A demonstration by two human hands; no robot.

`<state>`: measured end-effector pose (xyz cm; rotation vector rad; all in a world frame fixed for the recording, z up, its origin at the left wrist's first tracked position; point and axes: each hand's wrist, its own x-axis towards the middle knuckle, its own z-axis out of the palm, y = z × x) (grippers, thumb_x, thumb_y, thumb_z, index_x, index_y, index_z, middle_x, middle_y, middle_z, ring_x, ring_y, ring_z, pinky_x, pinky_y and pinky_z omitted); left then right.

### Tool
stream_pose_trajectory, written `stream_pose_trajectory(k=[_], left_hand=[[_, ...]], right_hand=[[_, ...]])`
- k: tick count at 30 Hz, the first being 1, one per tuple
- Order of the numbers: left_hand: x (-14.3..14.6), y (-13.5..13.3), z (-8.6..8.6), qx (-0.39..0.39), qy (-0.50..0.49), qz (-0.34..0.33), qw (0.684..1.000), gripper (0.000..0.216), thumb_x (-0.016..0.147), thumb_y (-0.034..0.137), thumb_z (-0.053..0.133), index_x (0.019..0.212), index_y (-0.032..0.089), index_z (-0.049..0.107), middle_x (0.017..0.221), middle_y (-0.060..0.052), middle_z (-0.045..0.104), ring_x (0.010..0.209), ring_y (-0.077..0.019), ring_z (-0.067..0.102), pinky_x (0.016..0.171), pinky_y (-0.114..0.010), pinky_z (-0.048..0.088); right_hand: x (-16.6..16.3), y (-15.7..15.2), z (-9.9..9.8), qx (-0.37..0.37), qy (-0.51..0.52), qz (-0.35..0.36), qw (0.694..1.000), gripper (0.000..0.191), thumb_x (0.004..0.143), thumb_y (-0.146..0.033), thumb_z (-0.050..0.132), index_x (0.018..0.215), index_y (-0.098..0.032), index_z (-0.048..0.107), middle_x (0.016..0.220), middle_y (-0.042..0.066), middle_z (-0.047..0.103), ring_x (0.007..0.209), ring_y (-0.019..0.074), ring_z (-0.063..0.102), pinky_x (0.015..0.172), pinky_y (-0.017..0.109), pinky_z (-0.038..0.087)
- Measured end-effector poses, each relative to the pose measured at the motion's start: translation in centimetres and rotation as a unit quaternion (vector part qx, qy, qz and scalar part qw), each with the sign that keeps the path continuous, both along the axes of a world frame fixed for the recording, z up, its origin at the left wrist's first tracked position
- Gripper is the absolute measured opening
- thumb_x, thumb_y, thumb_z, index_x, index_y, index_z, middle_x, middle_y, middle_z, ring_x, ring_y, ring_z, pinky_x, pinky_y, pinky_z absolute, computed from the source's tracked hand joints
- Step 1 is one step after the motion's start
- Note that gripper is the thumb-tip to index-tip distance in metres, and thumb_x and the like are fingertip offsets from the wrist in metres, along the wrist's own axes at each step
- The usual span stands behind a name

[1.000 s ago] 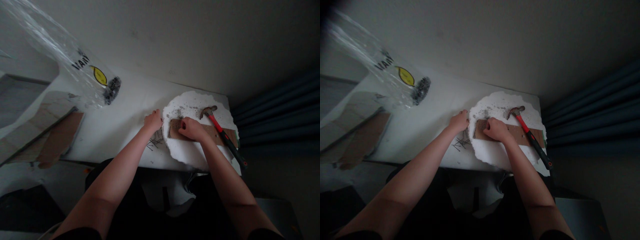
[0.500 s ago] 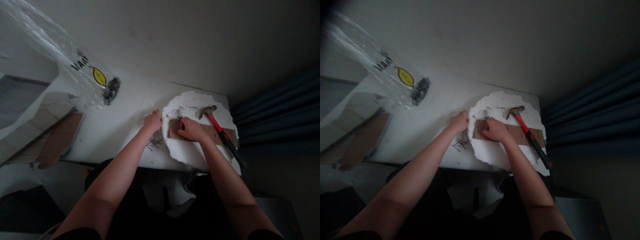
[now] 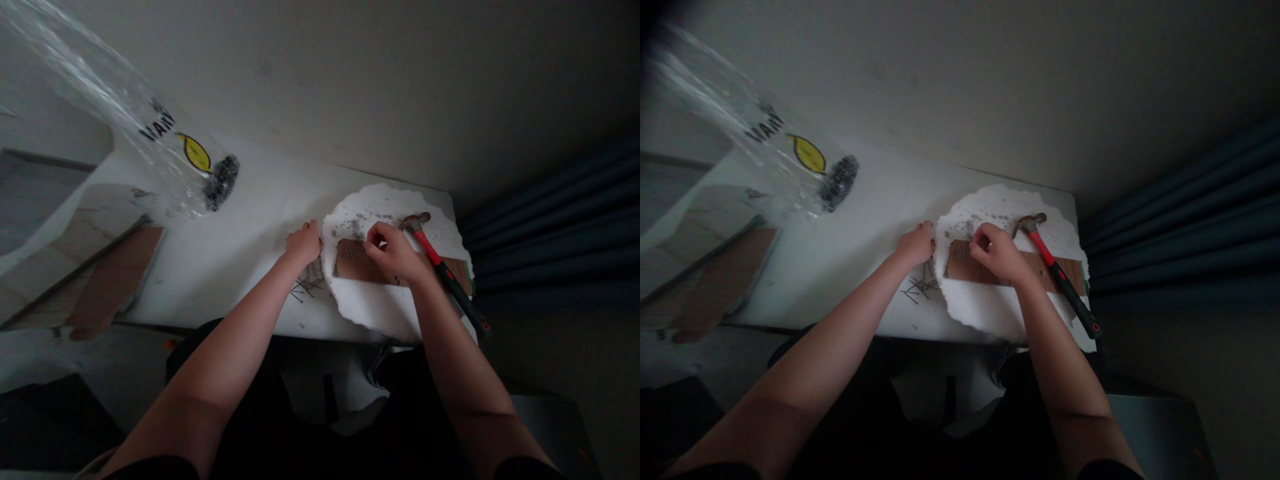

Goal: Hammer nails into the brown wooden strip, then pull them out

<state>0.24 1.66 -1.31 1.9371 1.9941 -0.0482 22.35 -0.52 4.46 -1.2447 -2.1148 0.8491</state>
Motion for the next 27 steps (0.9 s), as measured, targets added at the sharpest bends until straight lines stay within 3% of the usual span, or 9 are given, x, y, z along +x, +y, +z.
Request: stream_pose_trajectory(k=[2, 4, 6, 9, 12, 15, 20, 23, 27], left_hand=[[0.0, 0.0, 0.0, -0.001, -0.003, 0.000, 1.000, 0.042, 0.094, 0.029, 0.041, 0.134, 0.018, 0.044, 0.133, -0.018, 0.060, 0.115, -0.0317, 0.065, 0.092, -0.043, 0.051], [-0.1, 0.2, -0.1, -0.007, -0.007, 0.004, 1.000, 0.041, 0.094, 0.030, 0.041, 0.133, 0.019, 0.045, 0.133, -0.018, 0.060, 0.116, -0.0319, 0.065, 0.093, -0.043, 0.051], [-0.1, 0.3, -0.1, -0.016, -0.008, 0.007, 1.000, 0.041, 0.094, 0.031, 0.041, 0.134, 0.019, 0.045, 0.134, -0.018, 0.060, 0.117, -0.0321, 0.064, 0.093, -0.043, 0.051], [0.0, 0.5, -0.1, -0.017, -0.005, 0.005, 1.000, 0.042, 0.094, 0.030, 0.041, 0.135, 0.020, 0.044, 0.135, -0.018, 0.059, 0.118, -0.0315, 0.064, 0.093, -0.042, 0.051], [0.0, 0.4, -0.1, -0.012, -0.005, 0.008, 1.000, 0.043, 0.093, 0.030, 0.043, 0.136, 0.021, 0.043, 0.136, -0.017, 0.058, 0.117, -0.0304, 0.064, 0.094, -0.041, 0.050], [-0.1, 0.3, -0.1, -0.009, -0.012, 0.012, 1.000, 0.042, 0.093, 0.030, 0.043, 0.134, 0.022, 0.044, 0.134, -0.016, 0.060, 0.116, -0.0312, 0.065, 0.094, -0.043, 0.050], [-0.1, 0.1, -0.2, 0.000, -0.015, 0.008, 1.000, 0.044, 0.093, 0.029, 0.042, 0.136, 0.021, 0.043, 0.134, -0.018, 0.059, 0.119, -0.0324, 0.062, 0.096, -0.044, 0.049], [-0.1, 0.1, -0.2, 0.001, -0.016, 0.004, 1.000, 0.045, 0.093, 0.029, 0.042, 0.137, 0.018, 0.043, 0.134, -0.019, 0.058, 0.119, -0.0334, 0.063, 0.095, -0.045, 0.049], [-0.1, 0.1, 0.0, 0.001, -0.019, 0.004, 1.000, 0.046, 0.093, 0.029, 0.042, 0.138, 0.017, 0.043, 0.135, -0.020, 0.058, 0.119, -0.0336, 0.062, 0.095, -0.045, 0.049]], right_hand=[[-0.8, -0.8, 0.6, -0.003, 0.017, 0.028, 0.999, 0.010, 0.088, -0.028, 0.058, 0.083, -0.022, 0.052, 0.076, -0.001, 0.054, 0.068, 0.0143, 0.049, 0.063, 0.027, 0.039], [-2.1, -1.8, 0.6, 0.000, 0.011, 0.100, 0.995, 0.008, 0.089, -0.025, 0.059, 0.084, -0.021, 0.055, 0.080, 0.000, 0.055, 0.071, 0.0145, 0.051, 0.067, 0.028, 0.040], [-3.6, -2.9, -0.1, 0.019, -0.020, 0.166, 0.986, 0.007, 0.089, -0.023, 0.061, 0.084, -0.020, 0.057, 0.087, 0.003, 0.056, 0.081, 0.0164, 0.054, 0.074, 0.030, 0.043], [-5.6, -4.1, -1.7, 0.057, -0.066, 0.196, 0.977, 0.004, 0.090, -0.021, 0.062, 0.086, -0.019, 0.061, 0.100, 0.008, 0.059, 0.099, 0.0210, 0.055, 0.089, 0.035, 0.043], [-6.2, -4.2, -2.3, 0.053, -0.086, 0.156, 0.983, 0.007, 0.092, -0.021, 0.058, 0.097, -0.019, 0.063, 0.110, 0.010, 0.059, 0.106, 0.0220, 0.055, 0.095, 0.036, 0.043], [-5.2, -3.2, -1.5, 0.036, -0.061, 0.098, 0.993, 0.014, 0.092, -0.020, 0.056, 0.105, -0.020, 0.062, 0.114, 0.009, 0.059, 0.103, 0.0201, 0.057, 0.092, 0.034, 0.045], [-1.1, -0.7, 0.1, 0.034, -0.080, -0.016, 0.996, 0.010, 0.092, -0.023, 0.053, 0.094, -0.019, 0.061, 0.098, 0.006, 0.061, 0.083, 0.0169, 0.057, 0.075, 0.030, 0.046], [0.4, -0.1, 0.1, 0.013, -0.158, 0.006, 0.987, 0.005, 0.086, -0.020, 0.057, 0.087, -0.019, 0.062, 0.087, 0.004, 0.061, 0.075, 0.0158, 0.055, 0.070, 0.028, 0.041], [0.1, -0.4, -0.6, -0.003, -0.225, 0.048, 0.973, 0.006, 0.082, -0.016, 0.057, 0.083, -0.019, 0.062, 0.086, 0.004, 0.063, 0.076, 0.0157, 0.054, 0.069, 0.027, 0.038]])
